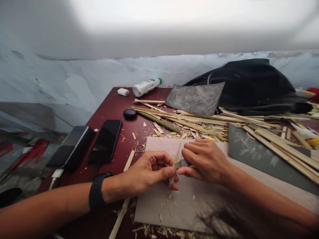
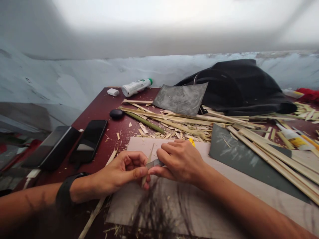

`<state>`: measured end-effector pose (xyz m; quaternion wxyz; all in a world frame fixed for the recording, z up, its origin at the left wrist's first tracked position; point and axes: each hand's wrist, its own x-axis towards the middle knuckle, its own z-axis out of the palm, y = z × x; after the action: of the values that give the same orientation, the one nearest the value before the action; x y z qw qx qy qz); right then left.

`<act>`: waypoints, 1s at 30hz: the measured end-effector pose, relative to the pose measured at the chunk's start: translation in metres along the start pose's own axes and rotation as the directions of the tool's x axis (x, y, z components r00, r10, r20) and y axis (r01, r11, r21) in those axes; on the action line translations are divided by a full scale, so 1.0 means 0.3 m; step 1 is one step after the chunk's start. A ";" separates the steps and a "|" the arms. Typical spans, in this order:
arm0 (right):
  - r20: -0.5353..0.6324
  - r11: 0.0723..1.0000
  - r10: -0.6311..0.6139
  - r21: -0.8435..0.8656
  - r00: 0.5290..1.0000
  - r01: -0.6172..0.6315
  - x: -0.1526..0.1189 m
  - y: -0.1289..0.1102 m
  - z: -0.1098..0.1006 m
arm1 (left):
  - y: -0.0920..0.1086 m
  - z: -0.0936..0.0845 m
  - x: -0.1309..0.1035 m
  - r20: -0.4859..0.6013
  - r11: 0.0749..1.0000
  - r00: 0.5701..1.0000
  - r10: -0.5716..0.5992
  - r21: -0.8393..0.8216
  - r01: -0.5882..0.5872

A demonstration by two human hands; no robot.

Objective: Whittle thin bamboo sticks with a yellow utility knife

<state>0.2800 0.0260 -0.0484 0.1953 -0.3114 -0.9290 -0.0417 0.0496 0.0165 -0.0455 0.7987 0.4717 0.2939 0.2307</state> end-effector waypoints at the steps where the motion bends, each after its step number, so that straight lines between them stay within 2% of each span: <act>1: -0.002 1.000 0.007 -0.004 1.000 -0.007 -0.001 0.005 0.000 | 0.003 0.000 0.000 -0.001 1.000 1.000 -0.004 -0.007 0.004; 6: 0.006 0.996 0.063 -0.064 0.998 -0.062 -0.015 0.043 -0.003 | 0.003 0.001 0.001 -0.003 0.999 1.000 -0.014 -0.036 0.014; 9: -0.016 0.997 0.038 -0.064 0.999 -0.039 -0.017 0.051 -0.003 | -0.004 0.003 0.002 0.001 0.999 1.000 -0.005 -0.035 0.005; 16: -0.035 0.998 -0.046 0.029 0.998 0.047 0.001 0.007 0.002 | -0.009 -0.007 0.007 0.018 0.999 0.999 0.039 -0.026 -0.039; 23: -0.038 0.999 -0.006 0.036 0.999 0.007 0.009 -0.012 0.005 | 0.002 -0.011 0.013 0.040 0.999 0.998 0.041 -0.019 -0.041; 30: -0.093 0.998 0.061 -0.011 0.994 -0.062 0.020 -0.048 -0.005 | 0.000 -0.009 0.009 0.004 0.998 0.998 0.060 0.016 -0.060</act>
<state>0.2677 0.0175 -0.0441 0.2372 -0.3389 -0.9087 -0.0565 0.0496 0.0198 -0.0472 0.7880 0.4872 0.2800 0.2515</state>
